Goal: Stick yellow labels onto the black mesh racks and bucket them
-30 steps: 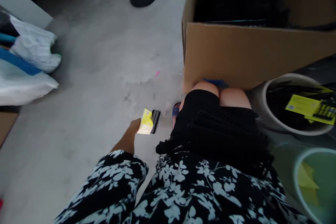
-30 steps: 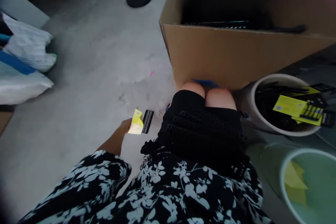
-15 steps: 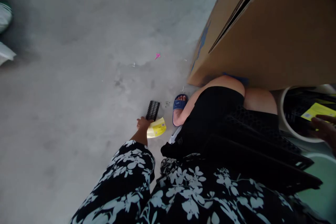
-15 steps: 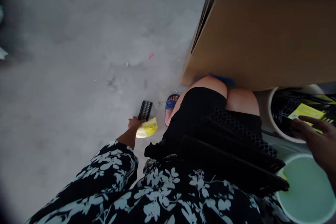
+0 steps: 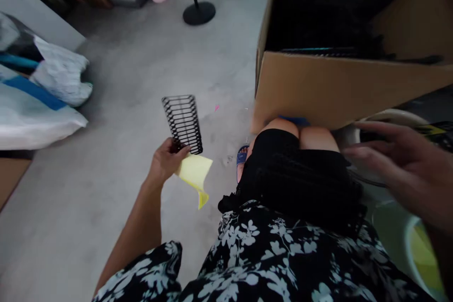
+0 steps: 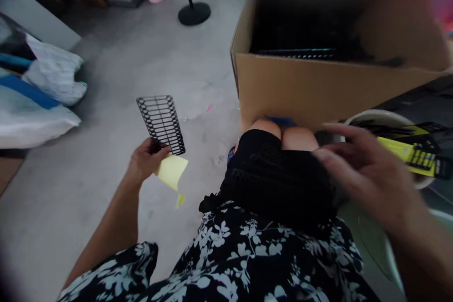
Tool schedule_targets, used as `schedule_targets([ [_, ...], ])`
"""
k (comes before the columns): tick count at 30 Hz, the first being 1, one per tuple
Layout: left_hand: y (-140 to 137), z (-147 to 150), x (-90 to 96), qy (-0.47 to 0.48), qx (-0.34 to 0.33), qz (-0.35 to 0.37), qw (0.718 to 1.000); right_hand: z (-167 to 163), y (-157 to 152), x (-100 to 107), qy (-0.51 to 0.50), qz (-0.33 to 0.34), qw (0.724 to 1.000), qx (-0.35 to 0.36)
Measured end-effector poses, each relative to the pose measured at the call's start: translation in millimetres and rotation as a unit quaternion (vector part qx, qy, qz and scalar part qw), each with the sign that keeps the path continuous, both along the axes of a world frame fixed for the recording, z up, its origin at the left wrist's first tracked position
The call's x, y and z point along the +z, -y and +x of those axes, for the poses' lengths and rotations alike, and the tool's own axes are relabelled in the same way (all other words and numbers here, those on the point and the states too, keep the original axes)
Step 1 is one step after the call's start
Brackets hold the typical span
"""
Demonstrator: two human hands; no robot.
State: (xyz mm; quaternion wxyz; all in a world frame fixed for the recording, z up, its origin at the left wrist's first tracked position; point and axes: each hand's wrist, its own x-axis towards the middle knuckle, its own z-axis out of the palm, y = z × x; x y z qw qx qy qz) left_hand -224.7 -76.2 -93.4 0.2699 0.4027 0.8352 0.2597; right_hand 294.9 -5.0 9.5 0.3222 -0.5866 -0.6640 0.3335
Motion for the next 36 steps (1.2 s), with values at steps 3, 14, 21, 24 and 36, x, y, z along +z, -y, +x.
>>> schedule_targets([
  [3,-22.4,57.2,95.3,-0.122,-0.217,0.112,0.962,-47.6,24.9,36.8,-0.151,-0.041,0.982,0.108],
  [14,-31.6,232.7,179.6,-0.435,-0.546,0.072,0.712,9.7,48.8,36.4,-0.449,-0.305,0.840,-0.023],
  [21,-48.2,179.7,220.1,-0.291,-0.335,0.117,0.889,43.3,81.9,-9.8,-0.319,-0.198,0.927,0.020],
  [24,-63.5,163.7,224.0,-0.161,-0.200,0.134,0.957,49.0,87.3,-28.1,-0.163,-0.116,0.975,0.096],
  [36,-98.3,286.2,118.7,0.354,-0.081,0.264,0.894,-19.0,59.6,29.6,-0.206,0.077,0.975,0.021],
])
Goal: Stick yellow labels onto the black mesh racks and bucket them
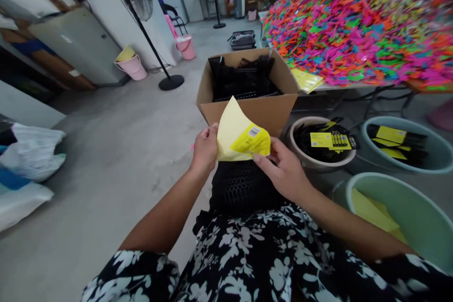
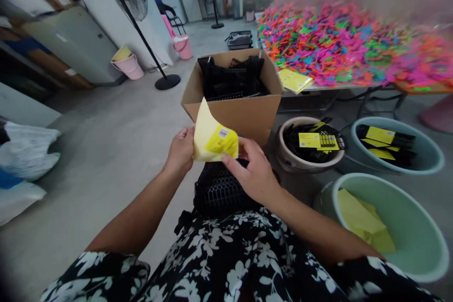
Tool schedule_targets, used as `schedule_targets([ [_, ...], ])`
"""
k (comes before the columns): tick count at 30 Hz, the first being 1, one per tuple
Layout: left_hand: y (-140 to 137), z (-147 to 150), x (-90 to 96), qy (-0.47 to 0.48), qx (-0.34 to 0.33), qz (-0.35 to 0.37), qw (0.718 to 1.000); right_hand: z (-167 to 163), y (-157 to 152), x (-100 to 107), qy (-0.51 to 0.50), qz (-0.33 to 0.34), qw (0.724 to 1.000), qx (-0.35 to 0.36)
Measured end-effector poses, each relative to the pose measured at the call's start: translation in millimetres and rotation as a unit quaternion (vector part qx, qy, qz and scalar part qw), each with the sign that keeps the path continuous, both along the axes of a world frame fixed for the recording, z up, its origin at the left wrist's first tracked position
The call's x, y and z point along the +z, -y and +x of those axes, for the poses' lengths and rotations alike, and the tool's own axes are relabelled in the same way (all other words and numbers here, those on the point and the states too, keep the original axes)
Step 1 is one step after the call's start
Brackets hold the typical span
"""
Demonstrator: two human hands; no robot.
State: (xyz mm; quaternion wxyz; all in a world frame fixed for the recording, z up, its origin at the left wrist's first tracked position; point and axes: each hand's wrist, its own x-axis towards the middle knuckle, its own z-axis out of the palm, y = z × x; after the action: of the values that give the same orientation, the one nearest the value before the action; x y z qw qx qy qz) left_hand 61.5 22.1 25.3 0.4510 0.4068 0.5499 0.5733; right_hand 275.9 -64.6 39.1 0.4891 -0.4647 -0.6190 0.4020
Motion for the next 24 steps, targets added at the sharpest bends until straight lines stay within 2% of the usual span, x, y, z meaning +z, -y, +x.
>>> schedule_targets([
  [2,0.6,4.4,5.4,0.029,-0.040,-0.008,0.999,0.2,-17.0,-0.7,-0.057,-0.041,0.998,0.006],
  [4,1.3,-4.2,14.9,0.050,-0.130,-0.042,0.989,9.3,-34.5,-2.7,-0.111,-0.080,0.989,0.047],
  [6,2.7,-18.5,25.3,0.056,-0.258,-0.083,0.961,20.8,-49.2,-3.4,-0.146,-0.106,0.980,0.084],
  [8,6.1,-28.8,33.4,0.047,-0.375,-0.125,0.917,28.3,-59.0,-2.9,-0.137,-0.122,0.978,0.099],
  [10,11.3,-29.2,36.5,0.044,-0.427,-0.148,0.891,29.0,-62.8,-2.8,-0.088,-0.099,0.990,0.058],
  [12,17.2,-20.2,34.2,0.058,-0.405,-0.152,0.900,23.7,-60.2,-4.6,-0.004,0.002,0.998,-0.062],
  [14,22.3,-6.7,28.8,0.080,-0.338,-0.141,0.927,15.7,-52.2,-8.6,0.087,0.153,0.968,-0.182],
  [16,26.1,6.1,23.3,0.096,-0.277,-0.120,0.948,7.5,-42.2,-14.0,0.160,0.265,0.929,-0.204],
  [17,27.7,11.2,21.1,0.102,-0.260,-0.106,0.954,3.9,-37.7,-16.9,0.183,0.289,0.921,-0.187],
  [20,31.0,20.2,16.7,0.102,-0.254,-0.084,0.958,-3.9,-30.3,-25.1,0.206,0.272,0.929,-0.140],
  [24,32.8,23.3,10.3,0.090,-0.272,-0.080,0.955,-7.0,-31.0,-31.8,0.198,0.234,0.944,-0.121],
])
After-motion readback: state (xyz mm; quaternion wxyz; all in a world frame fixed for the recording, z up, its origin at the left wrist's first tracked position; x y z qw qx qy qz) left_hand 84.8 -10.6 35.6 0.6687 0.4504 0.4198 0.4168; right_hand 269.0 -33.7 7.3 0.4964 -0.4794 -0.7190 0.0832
